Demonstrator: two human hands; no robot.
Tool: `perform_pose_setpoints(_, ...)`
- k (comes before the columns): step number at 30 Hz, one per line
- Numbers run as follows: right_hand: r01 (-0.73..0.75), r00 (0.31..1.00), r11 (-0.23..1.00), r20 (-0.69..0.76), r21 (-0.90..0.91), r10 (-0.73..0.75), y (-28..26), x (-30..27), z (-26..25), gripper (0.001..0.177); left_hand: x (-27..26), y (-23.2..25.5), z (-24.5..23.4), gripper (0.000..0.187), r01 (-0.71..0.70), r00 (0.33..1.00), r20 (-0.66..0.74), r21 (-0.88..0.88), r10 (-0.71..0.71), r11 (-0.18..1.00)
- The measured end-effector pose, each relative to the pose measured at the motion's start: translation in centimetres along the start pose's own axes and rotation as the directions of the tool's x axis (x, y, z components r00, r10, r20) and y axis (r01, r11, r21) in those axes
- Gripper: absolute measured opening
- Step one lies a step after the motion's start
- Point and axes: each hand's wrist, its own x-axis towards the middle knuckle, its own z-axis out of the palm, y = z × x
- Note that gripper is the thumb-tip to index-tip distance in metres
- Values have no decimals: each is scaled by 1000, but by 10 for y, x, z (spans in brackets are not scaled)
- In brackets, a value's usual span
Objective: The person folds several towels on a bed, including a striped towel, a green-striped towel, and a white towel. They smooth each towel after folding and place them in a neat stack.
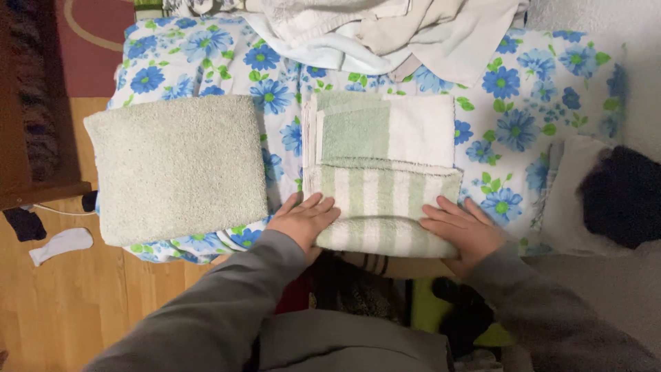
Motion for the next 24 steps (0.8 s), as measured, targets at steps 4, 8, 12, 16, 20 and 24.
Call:
perform_pose_setpoints(4, -205, 979, 651, 143, 731, 147, 21, 2, -34, 53, -8, -13, -21, 63, -24, 997, -72, -468, -11, 883)
perform_pose_setpoints(8, -395, 906, 347, 424, 850, -7, 50, 20, -77, 29, -23, 18, -155, 70, 476, 873, 451, -704, -187, 527)
perform_pose_setpoints(12, -610, 729, -38, 579, 792, 364, 71, 56, -92, 41, 20, -9, -135, 33, 284, 945, 253, -950, -210, 134)
perform_pose_setpoints(16, -551, 573, -333, 637, 765, 516, 85, 110, -76, 46, 51, -20, -123, 107, 433, 800, 388, -901, -458, -7)
perform_pose_setpoints(20, -399, 566, -265, 463, 878, 681, 18, 132, -111, 86, 109, -58, -6, 92, 331, 810, 223, -937, -542, 108)
perform_pose_setpoints(24, -565, 581, 4, 395, 825, 711, 47, 91, -51, 79, 97, -24, -40, 86, 443, 762, 262, -878, -591, 182)
